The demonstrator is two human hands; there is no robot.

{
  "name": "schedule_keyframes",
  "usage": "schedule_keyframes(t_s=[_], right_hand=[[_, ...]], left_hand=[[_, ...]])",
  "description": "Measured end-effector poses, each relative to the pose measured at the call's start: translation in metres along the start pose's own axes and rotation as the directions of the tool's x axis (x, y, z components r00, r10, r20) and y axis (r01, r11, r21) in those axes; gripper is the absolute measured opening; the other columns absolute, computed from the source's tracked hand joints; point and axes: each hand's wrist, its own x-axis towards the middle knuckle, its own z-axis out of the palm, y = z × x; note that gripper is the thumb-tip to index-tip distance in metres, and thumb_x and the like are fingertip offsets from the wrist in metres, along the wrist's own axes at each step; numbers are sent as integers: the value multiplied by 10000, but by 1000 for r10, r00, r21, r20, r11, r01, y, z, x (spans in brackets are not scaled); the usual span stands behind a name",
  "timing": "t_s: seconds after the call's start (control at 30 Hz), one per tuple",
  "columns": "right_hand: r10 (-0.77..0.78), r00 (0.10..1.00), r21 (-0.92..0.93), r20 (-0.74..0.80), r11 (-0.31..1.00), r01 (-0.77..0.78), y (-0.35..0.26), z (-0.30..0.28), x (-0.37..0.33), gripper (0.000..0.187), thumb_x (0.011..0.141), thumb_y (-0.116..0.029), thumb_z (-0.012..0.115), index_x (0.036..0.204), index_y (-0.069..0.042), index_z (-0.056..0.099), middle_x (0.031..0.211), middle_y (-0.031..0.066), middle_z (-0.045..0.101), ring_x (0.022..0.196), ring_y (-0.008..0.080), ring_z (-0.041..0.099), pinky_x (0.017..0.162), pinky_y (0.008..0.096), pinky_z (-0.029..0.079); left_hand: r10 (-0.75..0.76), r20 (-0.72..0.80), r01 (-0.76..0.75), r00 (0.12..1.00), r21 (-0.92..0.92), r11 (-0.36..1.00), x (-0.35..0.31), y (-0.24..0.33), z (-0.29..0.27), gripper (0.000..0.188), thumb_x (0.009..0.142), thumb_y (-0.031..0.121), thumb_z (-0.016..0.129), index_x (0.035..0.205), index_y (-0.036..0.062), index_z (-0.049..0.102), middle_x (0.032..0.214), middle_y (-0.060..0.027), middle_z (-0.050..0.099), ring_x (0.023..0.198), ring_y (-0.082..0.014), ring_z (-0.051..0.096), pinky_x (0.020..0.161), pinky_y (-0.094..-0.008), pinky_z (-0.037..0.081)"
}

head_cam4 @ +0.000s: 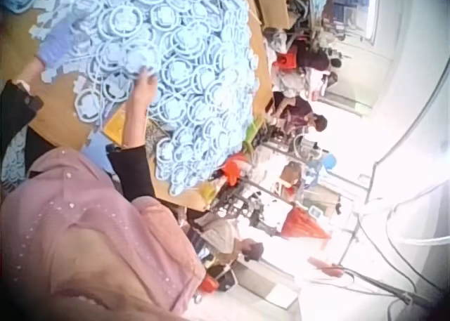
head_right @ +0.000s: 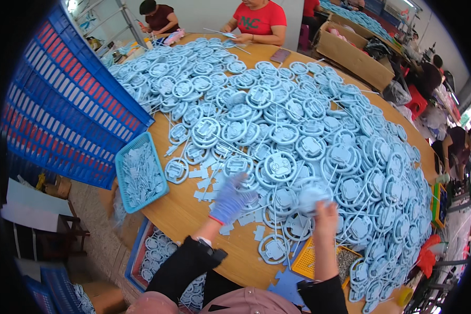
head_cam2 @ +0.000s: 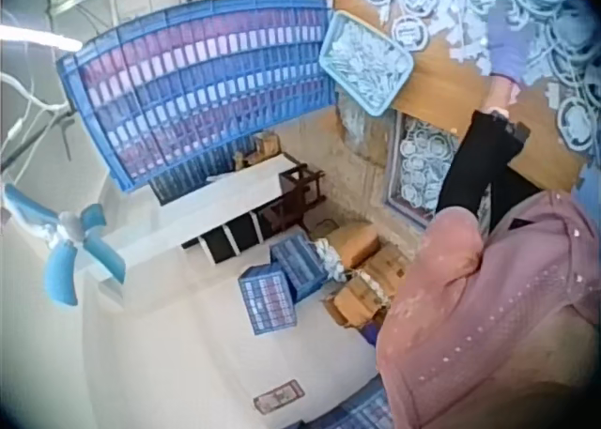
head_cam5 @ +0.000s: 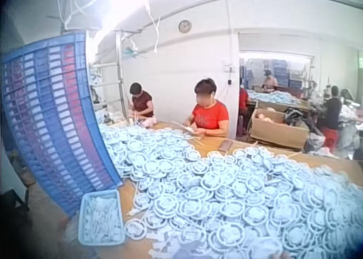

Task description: Sorting, processing, and handling light blue plastic injection-molded components on a factory table.

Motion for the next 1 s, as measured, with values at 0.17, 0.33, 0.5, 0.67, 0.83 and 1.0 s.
schedule_keyframes(t_s=[0.17,0.33,0.5,0.67,0.83,1.0], right_hand=[[-135,990,489,-43,861,138,-76,-72,22,485,936,-383,557,1229,-1,500,1153,102,599,999,181,591,880,311,499],[110,928,-299,356,954,2,-23,47,-22,336,860,-126,648,1166,-9,569,1011,103,660,881,172,641,744,297,533],[-227,515,-523,827,26,852,39,97,-10,227,732,-174,735,912,-54,665,881,62,633,876,194,590,734,351,439],[-36,582,-575,813,-217,789,41,124,-6,196,702,-211,739,827,-82,660,818,64,598,858,253,558,726,396,392],[-63,584,-576,809,-283,767,49,122,2,95,735,-187,668,756,-94,668,822,58,610,854,236,575,739,381,403],[-296,656,-648,695,139,749,14,114,-12,46,760,-99,655,760,-55,668,744,77,617,708,229,610,647,364,462]], left_hand=[[-19,10,8,1000,636,771,62,-7,-31,829,712,486,748,1340,36,448,1335,-205,486,1244,-346,465,1057,-402,356],[-555,-60,520,830,447,728,111,-16,-34,989,705,496,745,1442,33,275,1395,-241,422,1263,-369,455,1049,-419,365],[-538,9,505,843,332,797,115,-35,-27,1017,688,402,785,1438,-17,241,1392,-264,411,1249,-354,474,1022,-409,400],[-609,280,624,742,42,780,80,-5,-52,741,716,253,799,1301,-22,438,1098,-151,620,919,-206,638,734,-369,554],[-468,326,569,821,-426,703,6,-13,-74,564,779,135,731,1250,-19,462,1100,-141,609,894,-208,638,730,-354,555],[-377,97,331,921,-705,628,-78,-23,-84,528,819,85,671,1286,15,433,1185,-144,571,1057,-264,605,857,-397,552]])
